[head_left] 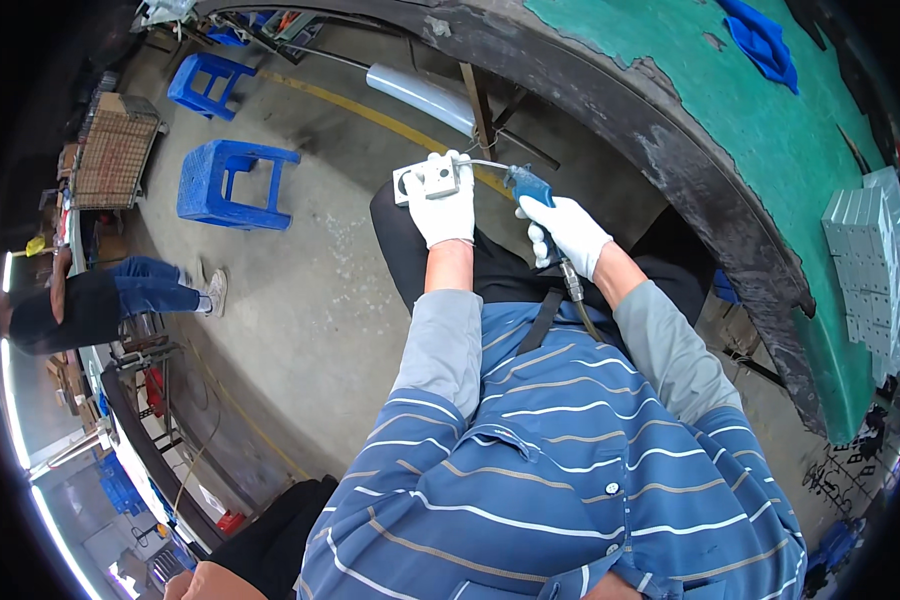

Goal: Deburring and cleaning metal parts at a workbench using a hand tool and a cloth.

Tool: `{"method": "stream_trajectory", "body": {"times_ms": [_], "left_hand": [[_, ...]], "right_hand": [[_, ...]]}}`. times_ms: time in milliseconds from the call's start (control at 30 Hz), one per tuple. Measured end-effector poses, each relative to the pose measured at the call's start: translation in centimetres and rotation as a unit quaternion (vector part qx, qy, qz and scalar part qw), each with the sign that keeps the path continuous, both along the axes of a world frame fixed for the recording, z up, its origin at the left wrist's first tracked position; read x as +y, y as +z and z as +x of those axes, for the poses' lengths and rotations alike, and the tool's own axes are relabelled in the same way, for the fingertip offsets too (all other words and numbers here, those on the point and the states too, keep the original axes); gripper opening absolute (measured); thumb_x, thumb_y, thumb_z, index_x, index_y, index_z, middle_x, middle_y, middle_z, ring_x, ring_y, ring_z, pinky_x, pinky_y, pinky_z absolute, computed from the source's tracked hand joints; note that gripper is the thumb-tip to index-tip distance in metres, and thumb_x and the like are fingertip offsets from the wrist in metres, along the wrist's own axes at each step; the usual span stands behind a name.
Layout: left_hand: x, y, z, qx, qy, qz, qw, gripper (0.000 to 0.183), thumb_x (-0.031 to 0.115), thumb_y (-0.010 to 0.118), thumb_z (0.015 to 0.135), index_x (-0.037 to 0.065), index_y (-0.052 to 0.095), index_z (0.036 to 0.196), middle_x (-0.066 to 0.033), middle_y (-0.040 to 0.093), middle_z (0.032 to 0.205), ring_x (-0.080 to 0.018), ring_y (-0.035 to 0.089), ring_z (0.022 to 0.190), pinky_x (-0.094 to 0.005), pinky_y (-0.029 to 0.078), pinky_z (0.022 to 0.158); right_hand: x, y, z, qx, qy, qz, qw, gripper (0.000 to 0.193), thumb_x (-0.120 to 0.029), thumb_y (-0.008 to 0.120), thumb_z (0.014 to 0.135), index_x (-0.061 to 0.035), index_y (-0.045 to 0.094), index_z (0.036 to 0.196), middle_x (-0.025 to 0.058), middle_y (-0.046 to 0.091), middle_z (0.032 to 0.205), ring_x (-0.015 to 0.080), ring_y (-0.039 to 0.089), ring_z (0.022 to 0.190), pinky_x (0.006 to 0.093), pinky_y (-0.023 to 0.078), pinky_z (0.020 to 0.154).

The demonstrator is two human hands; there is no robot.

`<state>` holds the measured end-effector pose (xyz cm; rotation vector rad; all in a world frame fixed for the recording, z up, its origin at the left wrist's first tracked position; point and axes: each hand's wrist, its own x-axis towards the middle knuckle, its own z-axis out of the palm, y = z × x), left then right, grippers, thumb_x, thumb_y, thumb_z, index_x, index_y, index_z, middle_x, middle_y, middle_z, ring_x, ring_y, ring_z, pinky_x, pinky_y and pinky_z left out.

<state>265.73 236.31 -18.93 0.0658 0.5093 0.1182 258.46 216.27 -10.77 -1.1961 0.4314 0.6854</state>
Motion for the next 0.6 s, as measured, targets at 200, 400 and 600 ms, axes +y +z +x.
{"method": "stream_trajectory", "body": {"times_ms": [200,400,600], "left_hand": [[0.57,-0.16,-0.18,-0.022,-0.024,0.016,0.999,0.03,0.037,0.045,0.11,0.016,0.057,0.128,-0.0147,0.059,0.135,-0.0418,0.054,0.126,-0.0671,0.036,0.116],[0.24,0.5,-0.13,-0.019,-0.027,0.037,0.999,0.032,0.042,0.044,0.109,0.016,0.057,0.123,-0.0133,0.06,0.131,-0.0408,0.056,0.124,-0.0677,0.034,0.116],[0.72,0.27,-0.36,-0.036,-0.045,0.031,0.998,0.031,0.043,0.047,0.109,0.017,0.057,0.121,-0.012,0.062,0.127,-0.0397,0.058,0.121,-0.0684,0.035,0.115]], "right_hand": [[0.12,-0.2,0.09,0.007,0.001,-0.004,1.0,0.037,-0.037,0.062,0.105,0.0001,0.064,0.11,0.0004,0.057,0.068,0.0106,0.051,0.052,0.0252,0.044,0.046],[0.15,-0.22,0.03,0.004,-0.01,0.004,1.0,0.036,-0.036,0.062,0.105,0.0,0.064,0.11,0.0002,0.056,0.068,0.0104,0.051,0.052,0.0252,0.043,0.045],[0.28,-0.71,0.58,0.012,0.004,0.019,1.0,0.03,-0.033,0.062,0.105,-0.0034,0.064,0.103,0.0006,0.058,0.068,0.0098,0.051,0.051,0.0256,0.043,0.044]]}}
